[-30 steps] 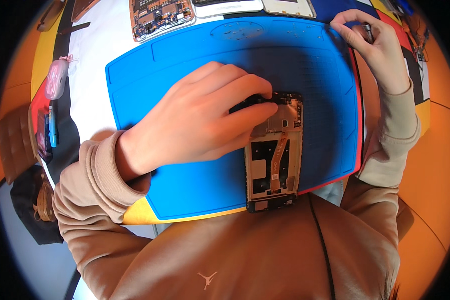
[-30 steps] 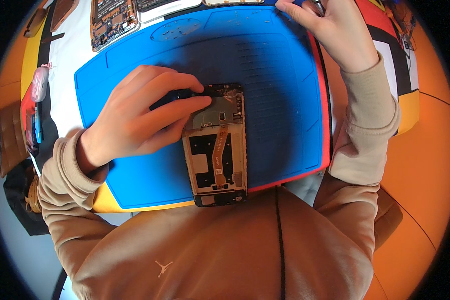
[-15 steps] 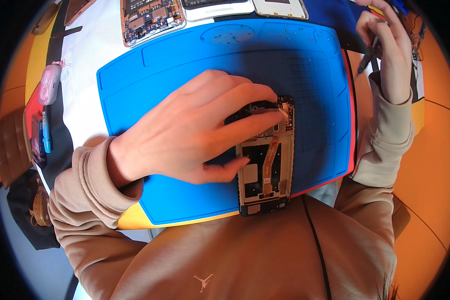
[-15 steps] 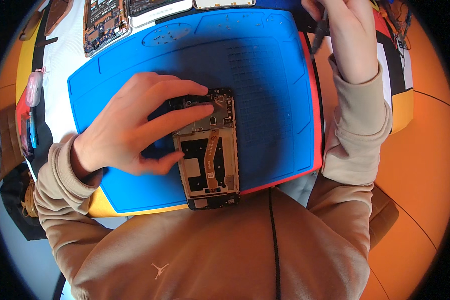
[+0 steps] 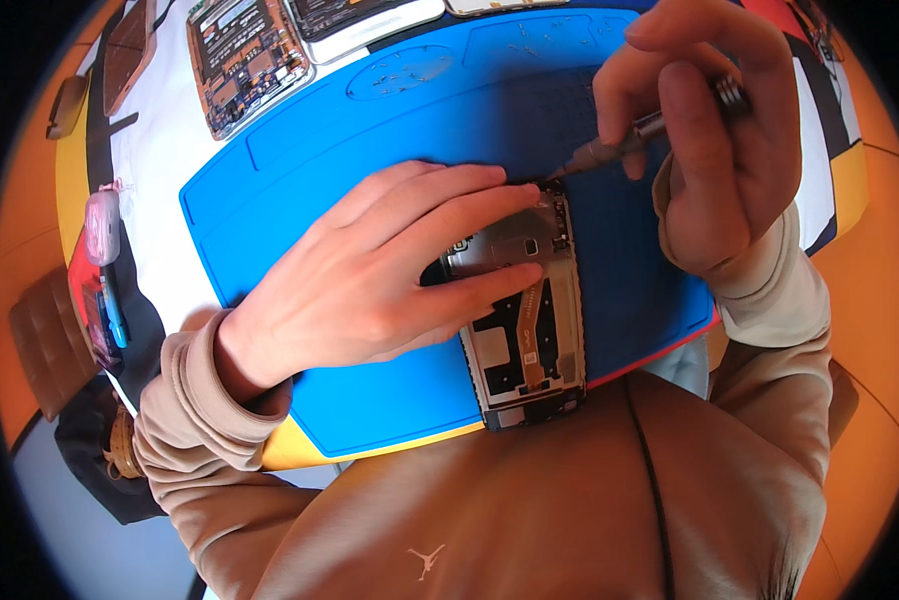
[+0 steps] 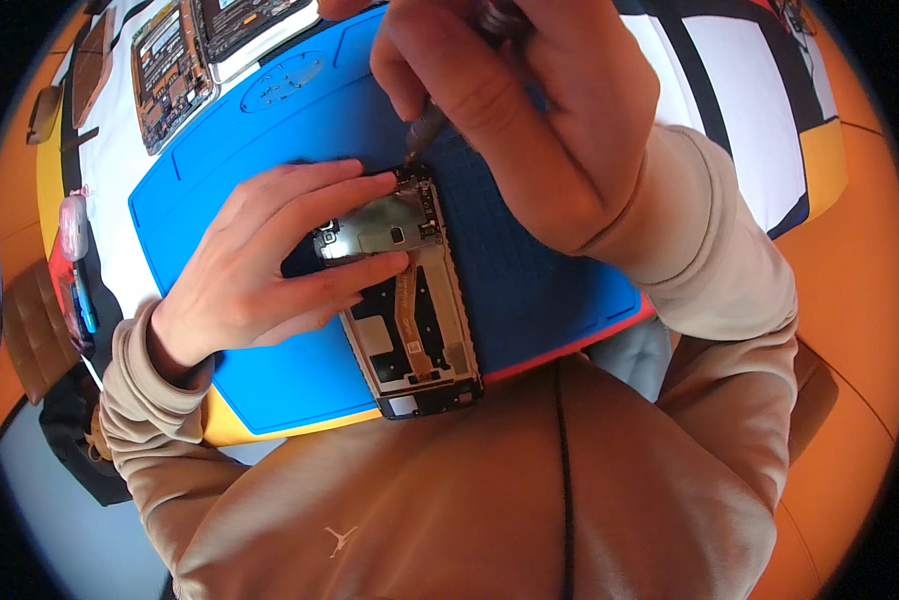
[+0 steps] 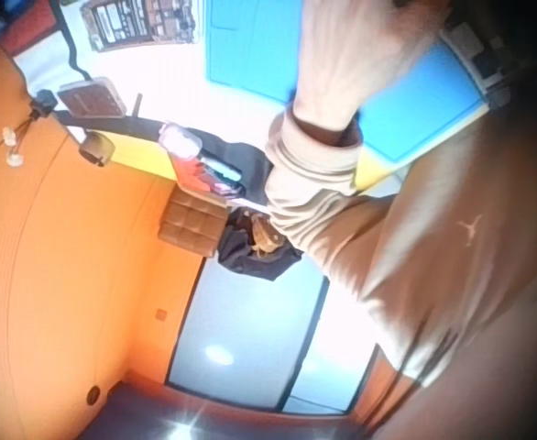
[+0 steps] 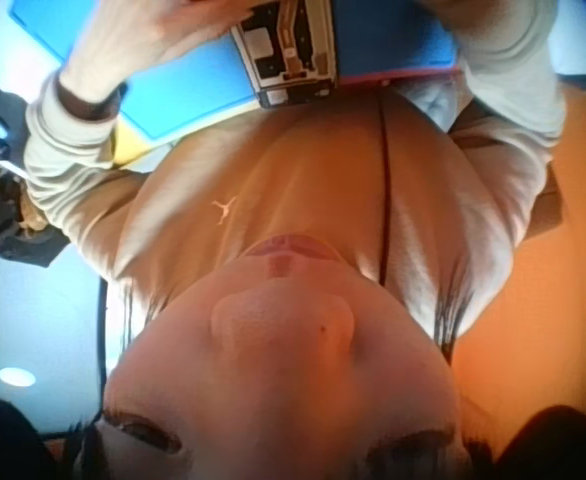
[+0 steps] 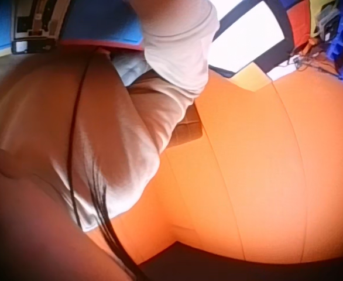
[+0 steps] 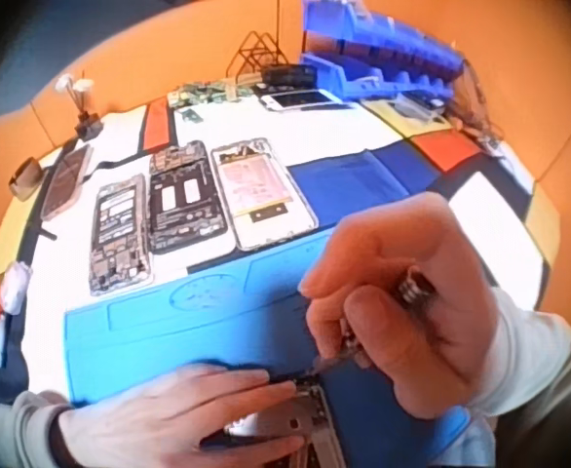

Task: The person uses a screwdriver to remove screws from a disassembled smartphone, then compares it with another phone. They continue unscrewing and handling internal components on a blue mat.

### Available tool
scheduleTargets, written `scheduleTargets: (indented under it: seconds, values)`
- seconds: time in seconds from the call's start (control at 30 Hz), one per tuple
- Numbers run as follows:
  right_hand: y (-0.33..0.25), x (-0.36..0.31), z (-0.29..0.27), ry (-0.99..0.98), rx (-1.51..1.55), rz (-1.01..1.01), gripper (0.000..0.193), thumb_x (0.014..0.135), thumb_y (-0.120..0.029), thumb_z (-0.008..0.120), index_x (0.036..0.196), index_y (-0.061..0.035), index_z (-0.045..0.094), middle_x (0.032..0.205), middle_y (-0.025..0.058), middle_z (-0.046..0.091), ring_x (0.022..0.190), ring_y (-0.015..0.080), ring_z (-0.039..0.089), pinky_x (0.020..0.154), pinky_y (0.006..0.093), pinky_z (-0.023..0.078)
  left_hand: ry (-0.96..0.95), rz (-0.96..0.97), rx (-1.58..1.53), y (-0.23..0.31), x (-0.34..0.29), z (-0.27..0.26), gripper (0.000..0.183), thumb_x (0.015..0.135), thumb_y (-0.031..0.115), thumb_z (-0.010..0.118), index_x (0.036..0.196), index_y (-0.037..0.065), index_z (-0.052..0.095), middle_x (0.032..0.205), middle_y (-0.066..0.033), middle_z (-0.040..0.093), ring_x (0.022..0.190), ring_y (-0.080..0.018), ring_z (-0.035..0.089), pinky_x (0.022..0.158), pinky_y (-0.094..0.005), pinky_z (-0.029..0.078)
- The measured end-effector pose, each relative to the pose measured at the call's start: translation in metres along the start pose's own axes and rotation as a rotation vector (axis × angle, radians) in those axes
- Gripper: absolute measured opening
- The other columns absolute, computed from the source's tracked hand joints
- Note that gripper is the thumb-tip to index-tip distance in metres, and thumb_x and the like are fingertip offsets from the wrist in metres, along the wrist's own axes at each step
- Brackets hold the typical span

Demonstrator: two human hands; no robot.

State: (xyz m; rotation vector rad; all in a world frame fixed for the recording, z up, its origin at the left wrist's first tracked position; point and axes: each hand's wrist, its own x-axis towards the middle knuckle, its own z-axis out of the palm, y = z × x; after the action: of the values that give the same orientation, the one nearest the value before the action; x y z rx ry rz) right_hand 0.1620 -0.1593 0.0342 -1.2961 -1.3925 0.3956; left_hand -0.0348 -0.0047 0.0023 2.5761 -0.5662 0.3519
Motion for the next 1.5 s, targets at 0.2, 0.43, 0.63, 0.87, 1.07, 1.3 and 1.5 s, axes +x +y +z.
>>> scheduleTargets:
  seconds: [0.2,0.43,0.63,0.87,1.07,1.3,1.5]
  values:
    - [0.005,-0.001,-0.008,0.088,-0.145,-0.170,0.022,0.106,-0.019,0.043,0.116,0.0001,0.043,0.079,0.0087,0.055,0.053,0.0083,0.048,0.050,0.0210,0.040,0.081,-0.060,0.213,0.007,0.003,0.000,0.036,0.065,0.019,0.072,0.100,0.017,0.080,0.126,-0.0162,0.065,0.119,-0.0356,0.058,0.094,-0.0441,0.049]
    - [0.043,0.006,-0.013,-0.013,-0.142,-0.387,0.022,0.107,-0.011,0.038,0.120,0.0061,0.044,0.100,0.0134,0.055,0.059,0.0083,0.047,0.053,0.0210,0.040,0.073,-0.100,0.304,0.015,0.004,-0.004,0.033,0.069,0.020,0.069,0.100,0.017,0.080,0.121,-0.0165,0.067,0.117,-0.0358,0.059,0.093,-0.0471,0.049]
    - [0.045,0.002,-0.018,-0.105,-0.137,-0.382,0.020,0.106,-0.008,0.039,0.120,0.0060,0.045,0.102,0.0119,0.054,0.060,0.0079,0.047,0.055,0.0212,0.042,0.103,-0.077,0.341,0.017,0.003,-0.004,0.033,0.067,0.016,0.070,0.098,0.016,0.080,0.116,-0.0153,0.070,0.113,-0.0347,0.060,0.091,-0.0455,0.050]
    - [0.028,0.012,-0.009,-0.217,0.074,-0.318,0.019,0.104,-0.005,0.042,0.120,0.0051,0.047,0.095,0.0089,0.056,0.063,0.0080,0.049,0.059,0.0233,0.044,0.106,-0.040,0.252,0.011,0.004,-0.003,0.032,0.065,0.012,0.070,0.096,0.010,0.080,0.113,-0.0153,0.070,0.107,-0.0325,0.063,0.088,-0.0394,0.053]
    - [0.005,0.006,-0.009,-0.387,-0.172,-0.300,0.020,0.097,0.000,0.055,0.116,0.0058,0.055,0.100,0.0155,0.065,0.071,0.0188,0.064,0.066,0.0280,0.053,0.108,-0.055,0.198,0.011,0.005,-0.003,0.033,0.064,0.011,0.071,0.096,0.009,0.080,0.113,-0.0161,0.068,0.101,-0.0307,0.065,0.085,-0.0381,0.053]
    - [0.019,-0.010,-0.002,-0.235,0.116,-0.193,0.012,0.097,-0.003,0.058,0.107,0.0027,0.060,0.095,0.0122,0.066,0.074,0.0150,0.060,0.063,0.0267,0.048,0.109,-0.062,0.215,0.012,0.005,-0.004,0.034,0.063,0.011,0.073,0.096,0.010,0.078,0.111,-0.0137,0.068,0.100,-0.0272,0.065,0.082,-0.0348,0.053]
    - [0.017,-0.016,-0.004,-0.237,0.043,-0.211,0.009,0.096,-0.002,0.058,0.104,0.0009,0.059,0.093,0.0119,0.065,0.072,0.0140,0.057,0.062,0.0267,0.046,0.098,-0.070,0.192,0.013,0.005,-0.007,0.034,0.063,0.011,0.072,0.097,0.010,0.078,0.112,-0.0133,0.067,0.100,-0.0270,0.065,0.081,-0.0339,0.052]
